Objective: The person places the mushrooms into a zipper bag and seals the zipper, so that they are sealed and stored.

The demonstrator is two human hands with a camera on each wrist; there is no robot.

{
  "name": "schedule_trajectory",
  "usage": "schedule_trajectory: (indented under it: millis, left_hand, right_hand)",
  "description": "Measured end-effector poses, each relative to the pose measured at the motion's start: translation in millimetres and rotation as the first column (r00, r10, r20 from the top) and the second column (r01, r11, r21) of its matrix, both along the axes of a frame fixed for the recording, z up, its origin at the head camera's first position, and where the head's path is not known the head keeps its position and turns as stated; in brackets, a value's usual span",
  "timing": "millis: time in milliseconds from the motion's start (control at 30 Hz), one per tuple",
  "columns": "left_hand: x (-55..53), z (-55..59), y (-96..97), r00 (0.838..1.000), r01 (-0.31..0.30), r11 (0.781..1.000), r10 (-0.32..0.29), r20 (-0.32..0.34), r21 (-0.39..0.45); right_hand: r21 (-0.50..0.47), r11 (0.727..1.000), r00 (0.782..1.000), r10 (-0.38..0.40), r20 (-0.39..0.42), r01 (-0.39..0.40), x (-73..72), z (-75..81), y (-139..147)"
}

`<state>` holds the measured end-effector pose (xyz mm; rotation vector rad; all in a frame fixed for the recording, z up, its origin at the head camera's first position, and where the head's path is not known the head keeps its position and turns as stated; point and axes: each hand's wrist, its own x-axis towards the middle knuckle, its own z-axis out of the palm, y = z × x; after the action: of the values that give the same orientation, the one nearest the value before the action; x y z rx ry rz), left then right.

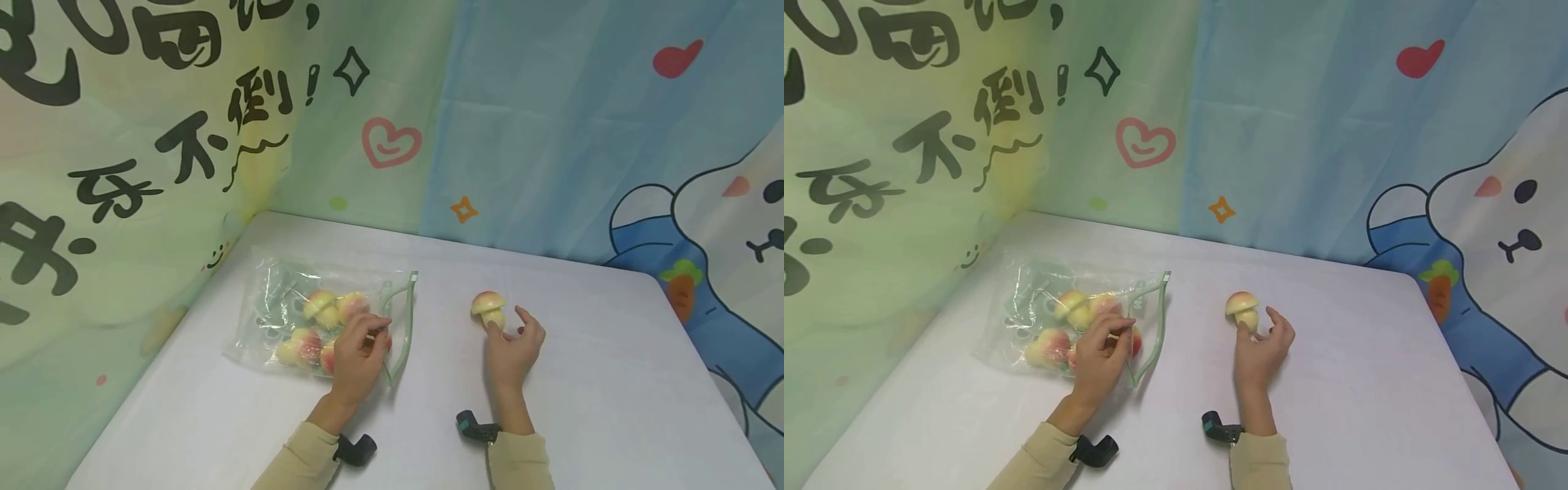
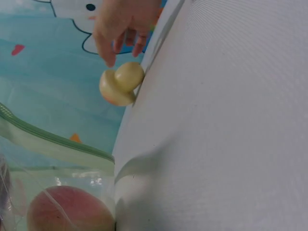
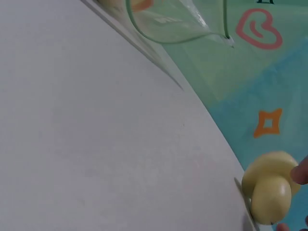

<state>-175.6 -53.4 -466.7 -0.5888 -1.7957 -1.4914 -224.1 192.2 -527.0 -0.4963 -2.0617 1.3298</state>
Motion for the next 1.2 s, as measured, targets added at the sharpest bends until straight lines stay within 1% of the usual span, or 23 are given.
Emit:
schedule_trajectory:
  millis: [67, 133, 200, 267, 367, 433, 567, 667, 833, 967, 1200]
  left_hand:
    - [-0.1, -0.3, 0.1, 1.000, 0.001, 1.000, -0.001, 0.003, -0.002]
    - [-0.1, -0.5, 0.1, 1.000, 0.004, 1.000, -0.004, 0.006, -0.001]
    - [-0.4, -0.8, 0.1, 1.000, 0.006, 1.000, -0.006, 0.008, -0.001]
    - [-0.7, -0.7, 0.0, 1.000, 0.007, 1.000, -0.007, 0.008, 0.001]
    - [-1.4, -1.0, 0.1, 1.000, 0.009, 1.000, -0.009, 0.002, 0.001]
    - [-1.6, -1.0, 0.3, 1.000, 0.009, 1.000, -0.009, -0.001, -0.001]
    - [-1.1, -0.8, 0.4, 1.000, 0.006, 1.000, -0.006, -0.003, -0.004]
    - [-0.6, -1.0, 0.3, 1.000, 0.003, 1.000, -0.003, 0.001, -0.003]
    - [-0.8, -1.3, 0.4, 1.000, -0.002, 1.000, 0.002, 0.003, -0.005]
    - [-0.3, -1.1, 0.2, 1.000, -0.001, 1.000, 0.001, 0.006, -0.009]
    - [0.9, 1.0, 0.0, 1.000, 0.017, 1.000, -0.017, 0.018, -0.001]
  right_hand:
    - [-0.030, 0.999, 0.998, 0.021, 0.058, -0.019, -1.1, -0.6, 2.7]
    - [-0.046, 0.997, 0.993, 0.059, 0.104, -0.054, -2.1, -0.4, 4.2]
    - [-0.060, 0.994, 0.987, 0.099, 0.127, -0.092, -3.3, 0.4, 5.3]
    - [-0.053, 0.992, 0.981, 0.125, 0.146, -0.118, -4.7, 1.6, 6.4]
    - [-0.019, 0.988, 0.974, 0.155, 0.165, -0.154, -7.3, 0.9, 8.2]
    - [0.027, 0.983, 0.968, 0.174, 0.180, -0.181, -8.4, -0.8, 9.5]
    - [0.096, 0.969, 0.963, 0.208, 0.172, -0.227, -9.4, -4.5, 11.9]
    - [0.121, 0.967, 0.964, 0.200, 0.173, -0.223, -9.9, -7.2, 13.3]
    - [0.149, 0.972, 0.969, 0.153, 0.192, -0.183, -11.0, -9.1, 14.8]
    - [0.134, 0.977, 0.972, 0.140, 0.189, -0.167, -9.9, -8.7, 14.4]
    - [0.069, 0.985, 0.972, 0.142, 0.186, -0.157, -2.8, -3.4, 9.5]
